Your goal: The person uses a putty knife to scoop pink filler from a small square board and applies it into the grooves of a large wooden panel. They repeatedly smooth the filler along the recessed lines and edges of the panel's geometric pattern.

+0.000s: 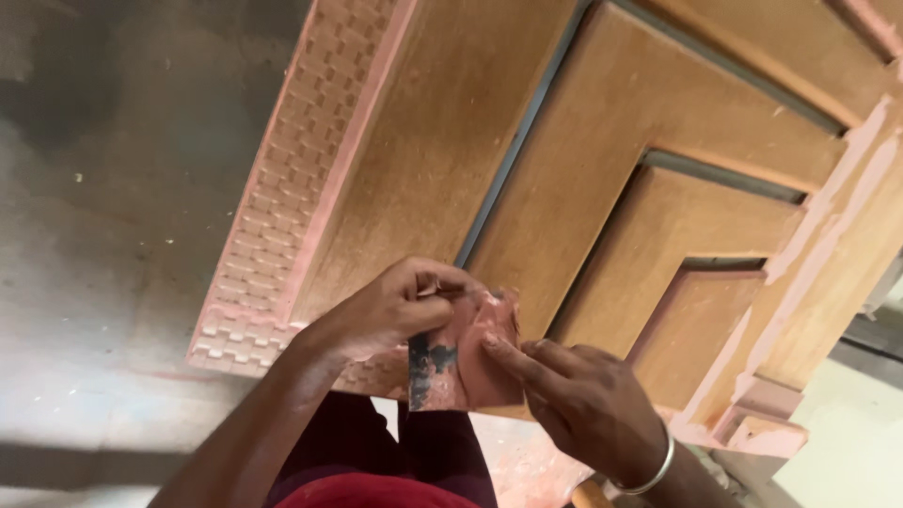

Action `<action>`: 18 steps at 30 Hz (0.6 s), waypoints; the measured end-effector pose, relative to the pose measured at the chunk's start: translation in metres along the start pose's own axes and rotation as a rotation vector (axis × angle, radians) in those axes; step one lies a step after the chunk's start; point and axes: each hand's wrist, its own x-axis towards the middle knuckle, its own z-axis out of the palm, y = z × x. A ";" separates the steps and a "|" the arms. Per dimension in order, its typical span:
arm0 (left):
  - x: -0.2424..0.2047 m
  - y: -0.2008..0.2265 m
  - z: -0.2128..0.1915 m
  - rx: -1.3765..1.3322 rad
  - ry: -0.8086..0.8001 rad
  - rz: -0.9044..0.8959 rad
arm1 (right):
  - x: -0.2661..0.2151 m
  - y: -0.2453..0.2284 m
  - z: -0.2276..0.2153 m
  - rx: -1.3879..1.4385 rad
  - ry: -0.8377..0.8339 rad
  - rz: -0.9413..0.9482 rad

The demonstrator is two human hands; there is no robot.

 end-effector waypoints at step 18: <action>0.046 -0.026 -0.017 -0.565 0.468 0.167 | 0.209 0.220 -0.107 0.194 0.069 0.243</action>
